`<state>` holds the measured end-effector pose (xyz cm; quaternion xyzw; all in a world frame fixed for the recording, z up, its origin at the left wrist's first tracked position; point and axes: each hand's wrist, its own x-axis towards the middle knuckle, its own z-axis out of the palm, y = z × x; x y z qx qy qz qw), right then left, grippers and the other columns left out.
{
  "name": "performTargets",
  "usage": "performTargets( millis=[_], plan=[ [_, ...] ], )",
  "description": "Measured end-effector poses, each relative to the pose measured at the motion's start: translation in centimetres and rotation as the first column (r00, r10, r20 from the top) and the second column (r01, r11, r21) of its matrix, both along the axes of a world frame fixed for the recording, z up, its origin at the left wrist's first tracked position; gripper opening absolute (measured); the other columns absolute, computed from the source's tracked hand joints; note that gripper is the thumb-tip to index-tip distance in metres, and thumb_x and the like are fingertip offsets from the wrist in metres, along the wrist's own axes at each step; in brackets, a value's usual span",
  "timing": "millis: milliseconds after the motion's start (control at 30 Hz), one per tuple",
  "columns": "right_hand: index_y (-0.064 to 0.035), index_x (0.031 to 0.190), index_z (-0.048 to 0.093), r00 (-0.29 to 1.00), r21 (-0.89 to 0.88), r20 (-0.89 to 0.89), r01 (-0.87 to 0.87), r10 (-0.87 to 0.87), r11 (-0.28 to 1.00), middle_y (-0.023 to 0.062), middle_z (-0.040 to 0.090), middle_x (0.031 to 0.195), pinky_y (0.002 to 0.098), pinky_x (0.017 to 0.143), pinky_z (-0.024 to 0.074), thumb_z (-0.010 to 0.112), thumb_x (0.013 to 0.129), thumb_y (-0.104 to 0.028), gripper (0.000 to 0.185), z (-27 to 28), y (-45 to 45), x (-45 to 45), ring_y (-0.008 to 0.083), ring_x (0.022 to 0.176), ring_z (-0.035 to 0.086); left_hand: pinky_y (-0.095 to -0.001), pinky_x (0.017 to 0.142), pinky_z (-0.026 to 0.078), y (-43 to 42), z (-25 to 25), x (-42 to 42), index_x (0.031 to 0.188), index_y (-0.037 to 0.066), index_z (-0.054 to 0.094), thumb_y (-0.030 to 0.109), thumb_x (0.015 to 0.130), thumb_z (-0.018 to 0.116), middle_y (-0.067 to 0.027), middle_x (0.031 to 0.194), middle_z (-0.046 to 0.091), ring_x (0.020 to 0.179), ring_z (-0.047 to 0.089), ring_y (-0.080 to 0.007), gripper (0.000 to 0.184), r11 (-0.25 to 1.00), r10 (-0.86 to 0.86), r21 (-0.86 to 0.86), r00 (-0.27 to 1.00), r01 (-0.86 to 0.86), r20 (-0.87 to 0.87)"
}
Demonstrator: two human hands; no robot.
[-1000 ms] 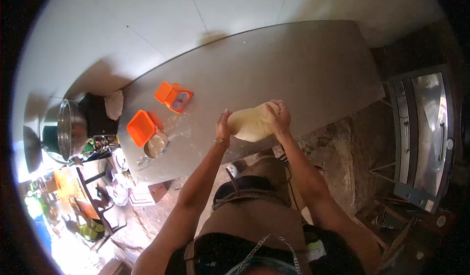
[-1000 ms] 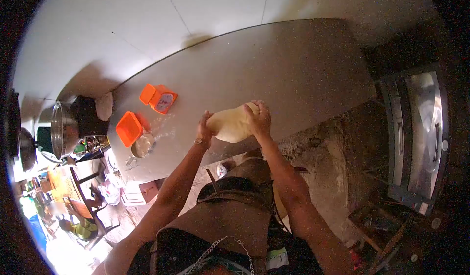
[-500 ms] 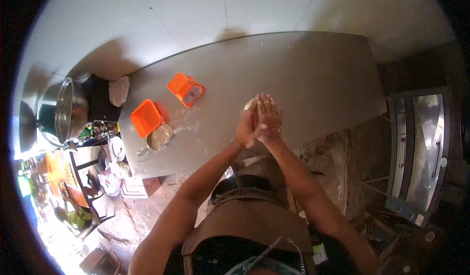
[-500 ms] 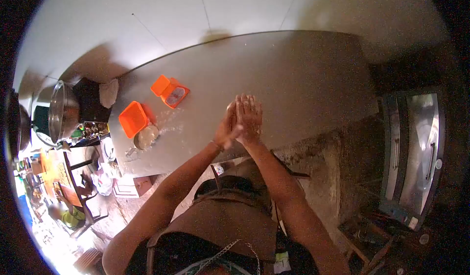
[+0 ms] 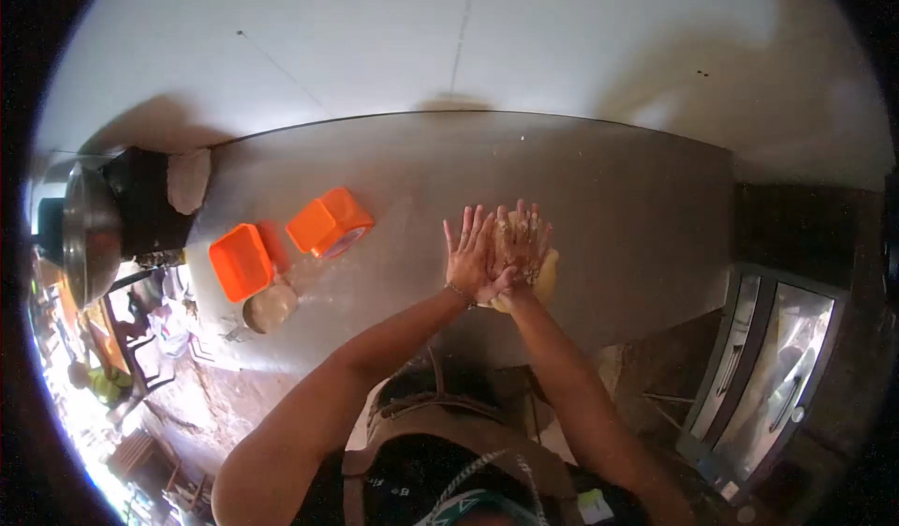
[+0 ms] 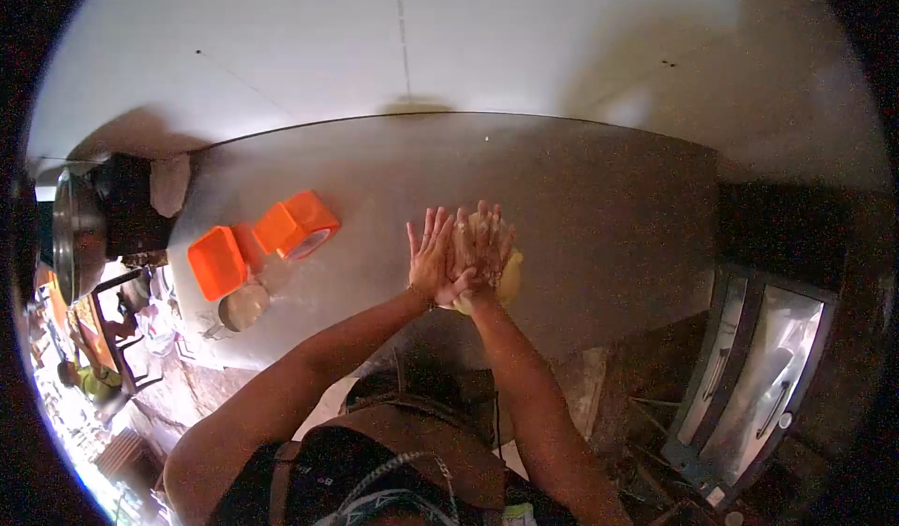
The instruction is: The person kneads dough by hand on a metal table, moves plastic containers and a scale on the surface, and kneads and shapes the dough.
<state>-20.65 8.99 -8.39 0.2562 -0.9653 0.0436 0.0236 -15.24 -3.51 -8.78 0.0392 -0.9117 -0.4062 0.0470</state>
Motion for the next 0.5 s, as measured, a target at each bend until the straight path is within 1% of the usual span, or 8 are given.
performTargets(
  millis=[33, 100, 133, 200, 267, 367, 433, 500],
  plan=[
    [-0.0264, 0.173, 0.016, 1.0, 0.011, 0.007, -0.007, 0.007, 1.0, 0.0117, 0.007, 0.181, 0.0633, 0.131, -0.0023, 0.052, 0.102, -0.066, 0.089, -0.2, 0.2, -1.1, 0.0362, 0.167, 0.002, -0.07, 0.125, -0.011, 0.1, 0.3, -0.8, 0.168, -0.001, 0.025, 0.082, 0.09, 0.048, -0.0267, 0.177, 0.012, 0.165, -0.002, -0.0443, 0.116, 0.999, 0.005, -0.055, 0.998, -0.001, 0.065],
    [-0.0274, 0.169, 0.032, 0.995, 0.1, 0.092, 0.028, -0.037, 0.995, 0.0093, 0.021, 0.178, 0.0628, 0.131, 0.0046, 0.055, 0.102, -0.063, 0.079, 0.5, -0.2, -4.3, 0.0344, 0.166, 0.011, -0.0713, 0.125, -0.01, 0.2, 1.2, -3.8, 0.168, 0.002, 0.027, 0.082, 0.09, 0.048, -0.026, 0.177, 0.012, 0.165, -0.003, -0.0438, 0.113, 0.995, 0.025, -0.097, 0.993, -0.014, 0.114],
    [-0.0274, 0.169, 0.032, 0.995, 0.107, 0.1, 0.017, -0.028, 0.994, 0.0093, 0.021, 0.178, 0.0628, 0.131, 0.0046, 0.055, 0.102, -0.063, 0.079, -0.4, 0.0, -6.1, 0.0344, 0.166, 0.011, -0.0726, 0.125, -0.009, 0.5, 1.8, -5.5, 0.168, 0.006, 0.029, 0.082, 0.09, 0.049, -0.0254, 0.178, 0.011, 0.165, -0.004, -0.0434, 0.111, 0.989, 0.041, -0.146, 0.987, -0.018, 0.156],
    [-0.025, 0.157, 0.052, 0.991, -0.057, 0.105, 0.088, -0.082, 0.995, 0.0072, 0.039, 0.17, 0.0622, 0.13, 0.0144, 0.06, 0.1, -0.059, 0.067, -2.9, 0.7, -10.3, 0.0339, 0.162, 0.025, -0.0738, 0.125, -0.007, 0.9, 2.9, -9.7, 0.168, 0.008, 0.031, 0.08, 0.092, 0.049, -0.0257, 0.177, 0.013, 0.165, -0.003, -0.0436, 0.107, 0.991, 0.057, -0.134, 0.978, -0.03, 0.201],
    [-0.0216, 0.144, 0.064, 0.997, -0.158, 0.006, 0.082, -0.083, 0.984, 0.0063, 0.052, 0.161, 0.0616, 0.127, 0.0227, 0.063, 0.098, -0.056, 0.057, -4.7, 1.4, -15.2, 0.0341, 0.157, 0.035, -0.0755, 0.124, -0.005, 0.7, 3.8, -14.2, 0.168, 0.008, 0.03, 0.08, 0.095, 0.045, -0.0252, 0.177, 0.014, 0.165, -0.003, -0.0429, 0.104, 0.988, 0.078, -0.15, 0.961, -0.039, 0.265],
    [-0.0207, 0.148, 0.06, 0.997, -0.204, -0.023, 0.065, -0.072, 0.977, 0.0078, 0.053, 0.16, 0.0614, 0.125, 0.0248, 0.065, 0.098, -0.055, 0.061, -5.6, 1.1, -21.2, 0.0351, 0.156, 0.036, -0.0756, 0.125, -0.003, 1.2, 4.8, -19.6, 0.168, 0.006, 0.027, 0.083, 0.097, 0.042, -0.0249, 0.177, 0.013, 0.165, -0.004, -0.0422, 0.106, 0.978, 0.116, -0.198, 0.951, -0.059, 0.286],
    [-0.0184, 0.149, 0.059, 0.981, -0.274, -0.025, 0.176, -0.191, 0.945, 0.0112, 0.055, 0.157, 0.0613, 0.124, 0.0255, 0.062, 0.1, -0.056, 0.062, -4.9, 0.6, -21.3, 0.0359, 0.155, 0.038, -0.0753, 0.125, -0.002, 1.2, 4.4, -19.7, 0.168, 0.006, 0.028, 0.083, 0.097, 0.042, -0.0253, 0.177, 0.013, 0.165, -0.004, -0.0422, 0.106, 0.97, 0.151, -0.229, 0.948, -0.087, 0.28],
    [-0.0155, 0.151, 0.056, 0.983, -0.257, -0.054, 0.157, -0.176, 0.954, 0.014, 0.055, 0.156, 0.0612, 0.124, 0.0255, 0.06, 0.101, -0.056, 0.065, -6.1, 1.2, -18.3, 0.0369, 0.153, 0.039, -0.067, 0.13, 0.001, 2.0, 3.6, -18.3, 0.167, 0.004, 0.029, 0.083, 0.095, 0.047, -0.0271, 0.174, 0.023, 0.165, 0.004, -0.0423, 0.108, 0.976, 0.159, -0.187, 0.959, -0.116, 0.236]
  ],
)
